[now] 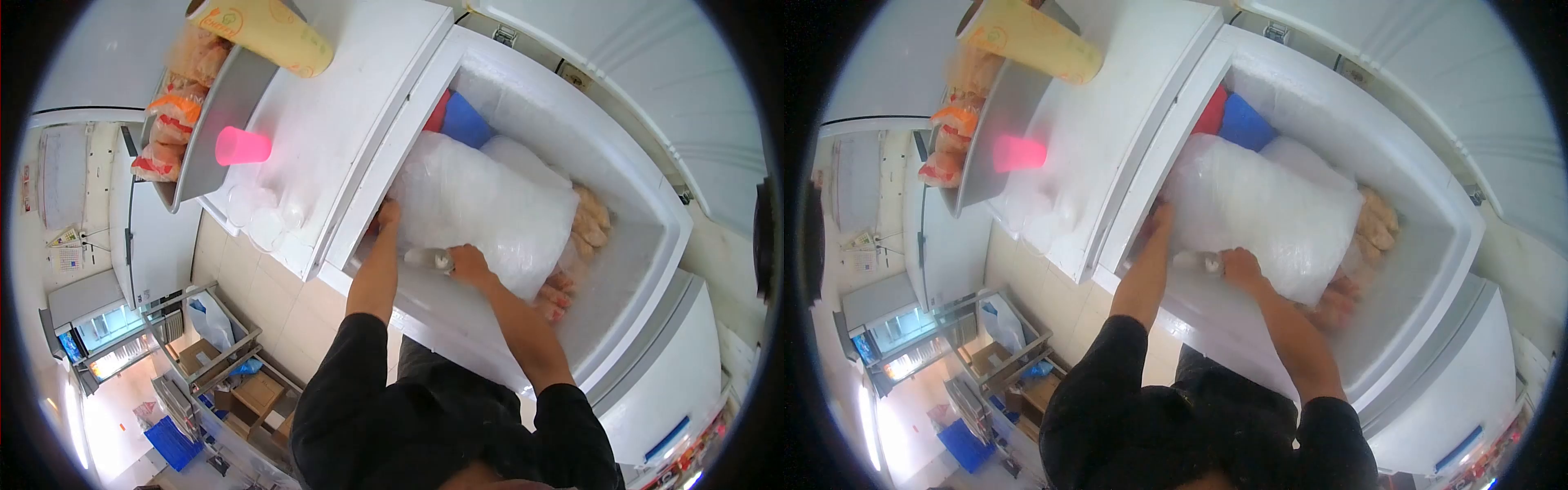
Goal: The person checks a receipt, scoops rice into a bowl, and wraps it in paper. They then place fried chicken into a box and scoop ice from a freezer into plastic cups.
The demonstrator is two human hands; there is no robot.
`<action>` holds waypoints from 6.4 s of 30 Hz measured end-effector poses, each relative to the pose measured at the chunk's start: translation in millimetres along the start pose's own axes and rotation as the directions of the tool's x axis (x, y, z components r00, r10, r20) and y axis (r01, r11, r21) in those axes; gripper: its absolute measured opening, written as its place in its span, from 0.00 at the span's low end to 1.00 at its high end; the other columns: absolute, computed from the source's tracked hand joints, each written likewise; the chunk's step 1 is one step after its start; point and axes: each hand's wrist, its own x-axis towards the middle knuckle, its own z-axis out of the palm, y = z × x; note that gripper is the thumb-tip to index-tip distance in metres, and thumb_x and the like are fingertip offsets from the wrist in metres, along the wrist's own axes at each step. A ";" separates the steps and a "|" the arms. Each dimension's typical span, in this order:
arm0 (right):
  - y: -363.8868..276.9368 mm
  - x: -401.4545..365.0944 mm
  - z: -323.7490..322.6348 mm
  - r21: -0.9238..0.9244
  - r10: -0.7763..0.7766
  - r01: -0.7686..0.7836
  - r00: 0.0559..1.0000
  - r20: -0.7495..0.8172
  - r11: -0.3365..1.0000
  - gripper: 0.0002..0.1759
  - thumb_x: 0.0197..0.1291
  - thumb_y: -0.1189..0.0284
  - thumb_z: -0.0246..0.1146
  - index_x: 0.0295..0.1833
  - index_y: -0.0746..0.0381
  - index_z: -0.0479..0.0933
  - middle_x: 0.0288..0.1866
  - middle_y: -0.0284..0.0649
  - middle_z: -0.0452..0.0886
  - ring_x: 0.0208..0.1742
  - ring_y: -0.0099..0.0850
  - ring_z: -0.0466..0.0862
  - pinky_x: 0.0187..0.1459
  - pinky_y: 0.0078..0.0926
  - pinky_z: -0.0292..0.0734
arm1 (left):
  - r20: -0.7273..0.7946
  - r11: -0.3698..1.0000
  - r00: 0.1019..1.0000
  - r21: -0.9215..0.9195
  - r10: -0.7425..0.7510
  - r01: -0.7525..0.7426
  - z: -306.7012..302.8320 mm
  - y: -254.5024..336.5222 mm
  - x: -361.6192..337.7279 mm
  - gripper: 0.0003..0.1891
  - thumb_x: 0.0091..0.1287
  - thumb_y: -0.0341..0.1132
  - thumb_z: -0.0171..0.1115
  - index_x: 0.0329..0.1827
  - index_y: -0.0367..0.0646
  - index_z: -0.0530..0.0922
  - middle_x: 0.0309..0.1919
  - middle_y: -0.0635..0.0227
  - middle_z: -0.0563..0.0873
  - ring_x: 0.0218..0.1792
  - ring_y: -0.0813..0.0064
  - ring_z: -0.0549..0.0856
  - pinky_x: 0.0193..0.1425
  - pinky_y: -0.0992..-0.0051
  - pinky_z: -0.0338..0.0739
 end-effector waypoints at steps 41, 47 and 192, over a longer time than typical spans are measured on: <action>-11.7 -271.7 -82.1 -0.326 0.177 -0.701 0.542 -0.821 0.635 0.06 0.57 0.72 0.61 0.41 0.58 0.79 0.37 0.41 0.85 0.42 0.40 0.87 0.42 0.44 0.77 | 0.325 0.699 0.730 -0.657 0.601 -0.283 -185.6 155.4 -466.0 0.19 0.82 0.42 0.45 0.38 0.38 0.77 0.22 0.81 0.69 0.24 0.88 0.63 0.27 0.78 0.59; -8.6 -271.9 -106.3 -0.666 0.247 -0.596 0.799 -0.549 0.449 0.08 0.57 0.70 0.63 0.42 0.59 0.80 0.36 0.38 0.84 0.37 0.35 0.84 0.37 0.36 0.73 | 0.190 0.620 0.675 -0.621 0.713 -0.480 -176.3 143.2 -455.6 0.20 0.80 0.42 0.52 0.29 0.39 0.68 0.22 0.74 0.69 0.27 0.81 0.65 0.31 0.72 0.64; 0.8 -272.7 -91.2 -0.394 0.464 -0.538 0.842 -0.274 0.745 0.14 0.64 0.74 0.56 0.54 0.63 0.79 0.46 0.52 0.86 0.45 0.49 0.88 0.44 0.48 0.85 | 0.451 0.776 0.661 -0.530 0.600 -0.343 -132.3 10.3 -422.5 0.46 0.50 0.23 0.72 0.71 0.30 0.54 0.62 0.44 0.75 0.65 0.53 0.77 0.67 0.62 0.76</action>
